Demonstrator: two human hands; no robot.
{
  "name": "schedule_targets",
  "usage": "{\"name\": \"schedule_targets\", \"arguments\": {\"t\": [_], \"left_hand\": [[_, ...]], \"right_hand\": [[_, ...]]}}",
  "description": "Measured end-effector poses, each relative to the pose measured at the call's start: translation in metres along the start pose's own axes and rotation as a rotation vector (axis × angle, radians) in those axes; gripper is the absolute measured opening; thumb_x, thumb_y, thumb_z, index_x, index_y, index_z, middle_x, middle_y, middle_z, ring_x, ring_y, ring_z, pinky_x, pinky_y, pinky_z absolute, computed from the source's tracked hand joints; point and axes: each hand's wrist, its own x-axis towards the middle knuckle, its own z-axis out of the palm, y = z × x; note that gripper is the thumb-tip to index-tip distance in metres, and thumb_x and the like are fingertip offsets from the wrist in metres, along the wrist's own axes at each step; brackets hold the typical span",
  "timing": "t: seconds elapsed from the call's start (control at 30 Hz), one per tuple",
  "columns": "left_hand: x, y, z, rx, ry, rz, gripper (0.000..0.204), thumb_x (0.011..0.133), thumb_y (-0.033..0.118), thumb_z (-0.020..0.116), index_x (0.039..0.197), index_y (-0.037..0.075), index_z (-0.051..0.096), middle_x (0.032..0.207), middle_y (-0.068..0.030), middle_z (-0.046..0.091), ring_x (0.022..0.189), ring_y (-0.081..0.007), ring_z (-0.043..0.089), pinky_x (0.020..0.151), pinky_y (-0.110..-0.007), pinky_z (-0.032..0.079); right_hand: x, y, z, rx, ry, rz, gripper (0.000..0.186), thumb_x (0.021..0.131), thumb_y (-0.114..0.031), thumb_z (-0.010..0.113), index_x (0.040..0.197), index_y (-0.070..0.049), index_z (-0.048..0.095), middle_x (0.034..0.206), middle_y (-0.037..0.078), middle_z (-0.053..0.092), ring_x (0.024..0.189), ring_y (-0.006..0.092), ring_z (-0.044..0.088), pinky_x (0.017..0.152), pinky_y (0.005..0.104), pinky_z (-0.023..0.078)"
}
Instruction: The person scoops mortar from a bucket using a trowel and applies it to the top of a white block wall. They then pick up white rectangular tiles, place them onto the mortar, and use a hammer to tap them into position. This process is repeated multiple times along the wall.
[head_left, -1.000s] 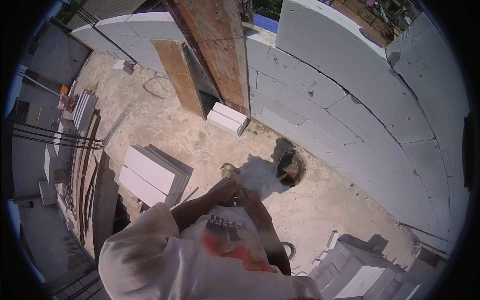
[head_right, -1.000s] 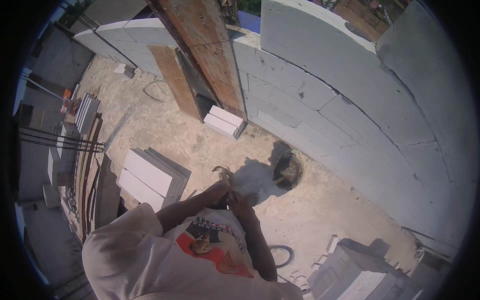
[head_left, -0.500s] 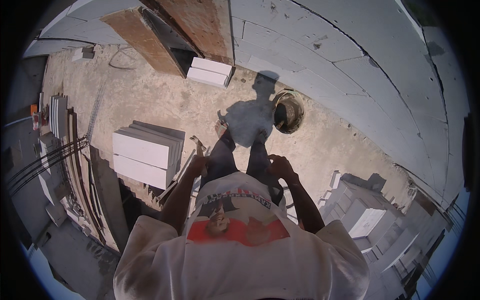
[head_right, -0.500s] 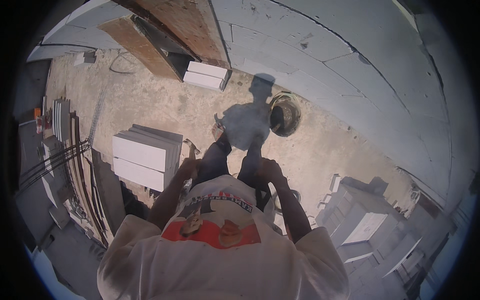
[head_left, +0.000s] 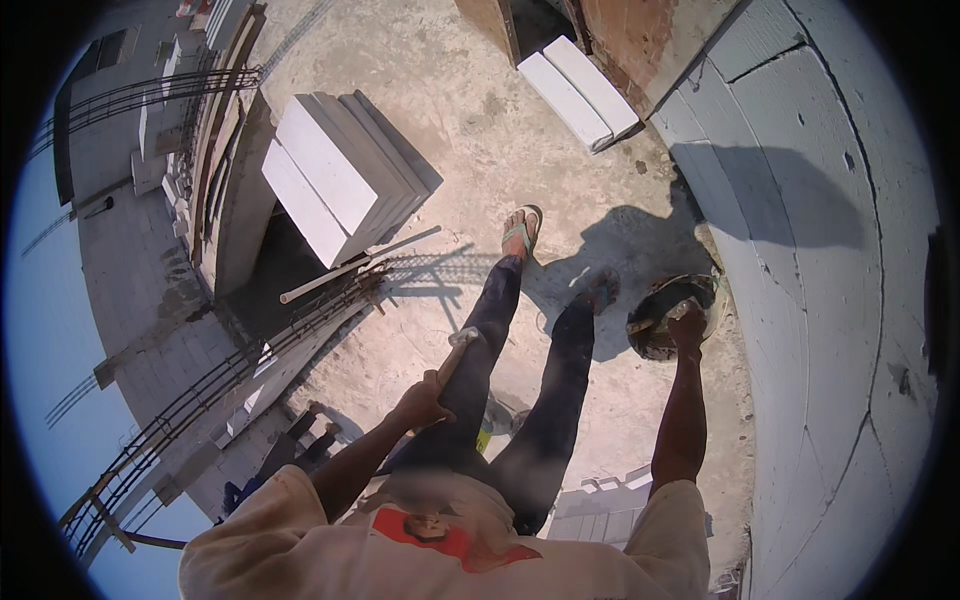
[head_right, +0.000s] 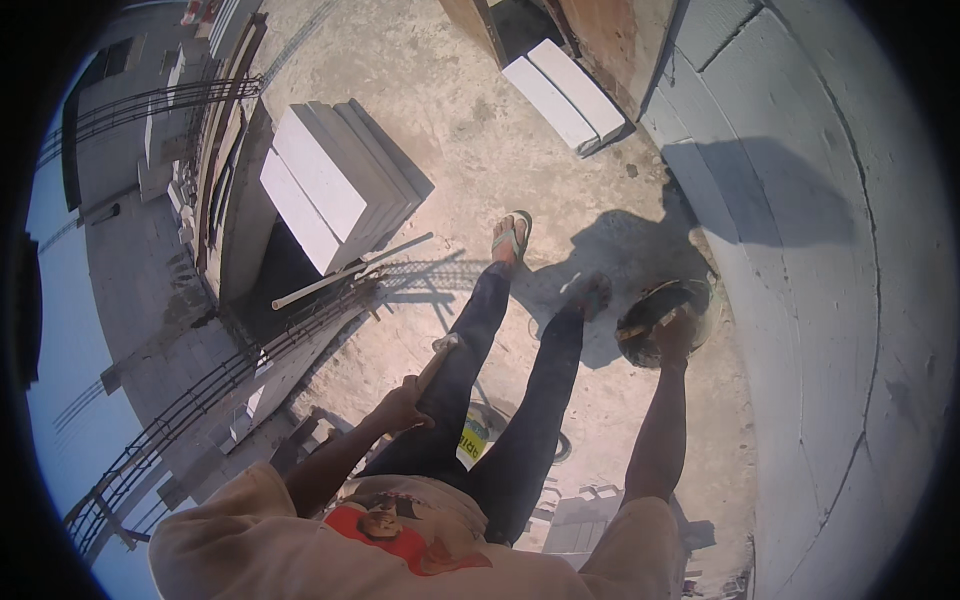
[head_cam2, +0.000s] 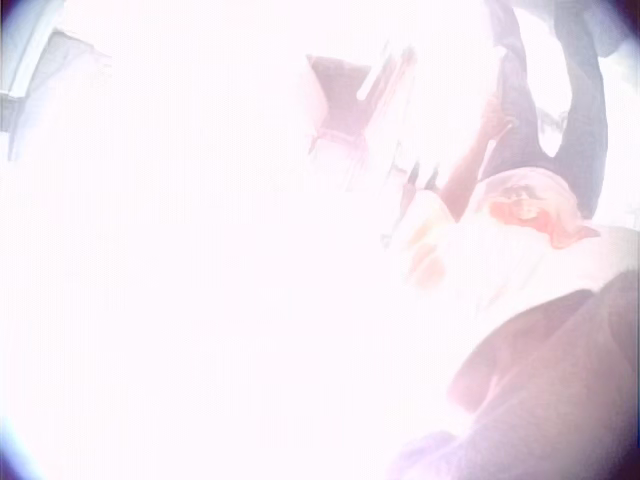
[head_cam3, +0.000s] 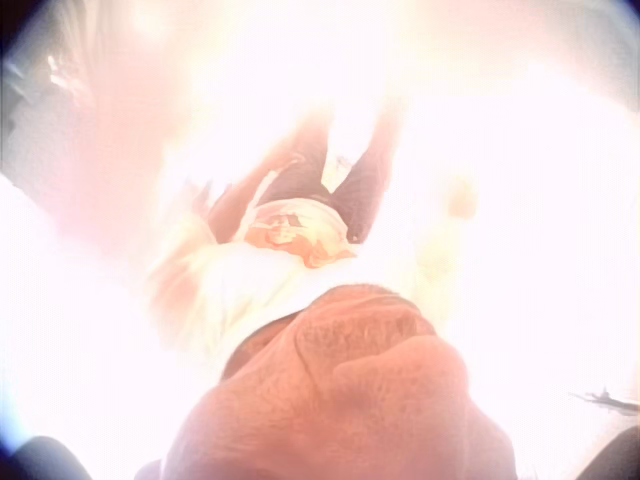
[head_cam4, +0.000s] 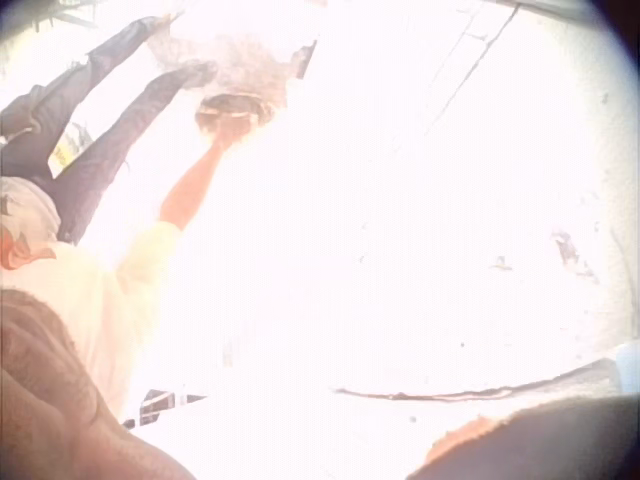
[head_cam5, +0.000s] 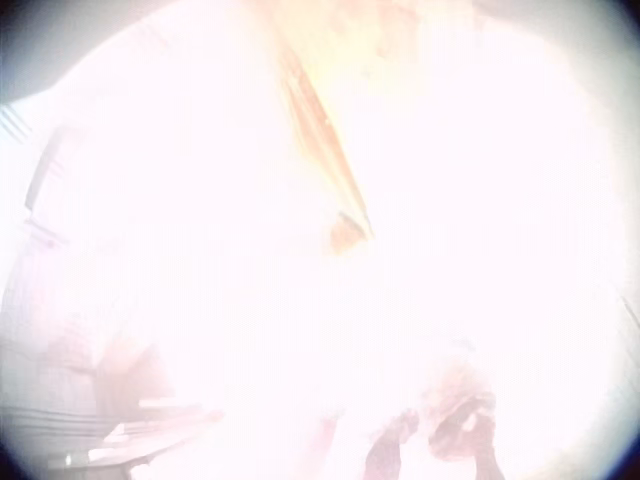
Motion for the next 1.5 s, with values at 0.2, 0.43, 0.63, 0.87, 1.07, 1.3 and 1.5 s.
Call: {"name": "schedule_targets", "arguments": {"t": [0.2, 0.43, 0.63, 0.87, 1.07, 1.3, 1.5], "left_hand": [[0.018, -0.016, 0.048, -0.193, -0.068, -0.136, 0.088, 0.064, 0.03, 0.095, 0.125, -0.002, 0.04, 0.108, -0.0335, 0.068, 0.108, -0.0502, 0.065, 0.091, -0.053, 0.053], [0.006, -0.023, 0.074, -0.373, -0.03, -0.18, 0.093, 0.063, 0.035, 0.093, 0.131, -0.001, 0.039, 0.113, -0.0332, 0.067, 0.111, -0.0488, 0.065, 0.093, -0.052, 0.051], [0.014, -0.04, 0.03, -0.445, -0.078, -0.168, 0.098, 0.065, 0.043, 0.093, 0.136, -0.001, 0.042, 0.119, -0.0295, 0.066, 0.112, -0.0461, 0.065, 0.094, -0.05, 0.052], [0.014, -0.074, -0.044, -0.45, 0.07, 0.1, 0.073, 0.078, 0.047, 0.081, 0.134, 0.007, 0.055, 0.109, -0.0274, 0.07, 0.099, -0.0437, 0.07, 0.087, -0.049, 0.055], [0.072, -0.146, -0.115, -0.401, -0.021, 0.373, 0.018, 0.091, 0.029, 0.067, 0.099, 0.014, 0.075, 0.088, -0.0164, 0.071, 0.077, -0.0294, 0.07, 0.068, -0.045, 0.055], [0.096, -0.19, -0.251, -0.762, 0.075, 0.221, 0.019, 0.082, 0.025, 0.072, 0.083, 0.007, 0.073, 0.07, -0.0131, 0.068, 0.068, -0.0283, 0.069, 0.066, -0.043, 0.054], [0.134, -0.225, -0.35, -0.55, 0.267, 0.329, 0.022, 0.088, 0.024, 0.072, 0.079, 0.004, 0.066, 0.063, -0.0058, 0.059, 0.063, -0.0158, 0.064, 0.056, -0.039, 0.05]], "right_hand": [[0.107, 0.082, 0.011, -0.428, 0.137, -0.307, 0.104, 0.076, -0.007, 0.079, 0.162, -0.019, 0.022, 0.159, 0.014, 0.038, 0.148, 0.0393, 0.036, 0.114, 0.0612, 0.041], [0.057, 0.017, -0.034, -0.845, -0.057, -0.155, 0.048, 0.082, -0.05, 0.068, 0.116, -0.015, 0.067, 0.111, 0.008, 0.069, 0.113, 0.0347, 0.056, 0.091, 0.0572, 0.044], [-0.025, 0.011, -0.014, -0.295, -0.681, -0.17, 0.053, 0.081, -0.041, 0.073, 0.114, 0.001, 0.071, 0.115, 0.025, 0.072, 0.109, 0.0486, 0.067, 0.097, 0.0537, 0.052], [-0.081, -0.123, -0.065, -0.365, -0.445, -0.161, 0.051, 0.084, -0.028, 0.07, 0.124, 0.002, 0.064, 0.117, 0.03, 0.069, 0.114, 0.0451, 0.066, 0.098, 0.0533, 0.052], [-0.104, -0.195, -0.192, -0.407, -0.465, -0.266, 0.047, 0.073, -0.04, 0.084, 0.102, -0.005, 0.071, 0.12, 0.019, 0.067, 0.112, 0.0377, 0.065, 0.096, 0.0501, 0.051], [-0.136, -0.392, -0.218, -0.363, -0.369, -0.402, 0.048, 0.078, -0.033, 0.078, 0.114, -0.003, 0.067, 0.119, 0.025, 0.069, 0.111, 0.0404, 0.067, 0.093, 0.0498, 0.055], [-0.078, -0.48, -0.216, -0.161, -0.27, -0.355, 0.039, 0.084, -0.032, 0.07, 0.107, -0.001, 0.07, 0.102, 0.026, 0.073, 0.101, 0.0431, 0.07, 0.085, 0.0497, 0.056]]}}
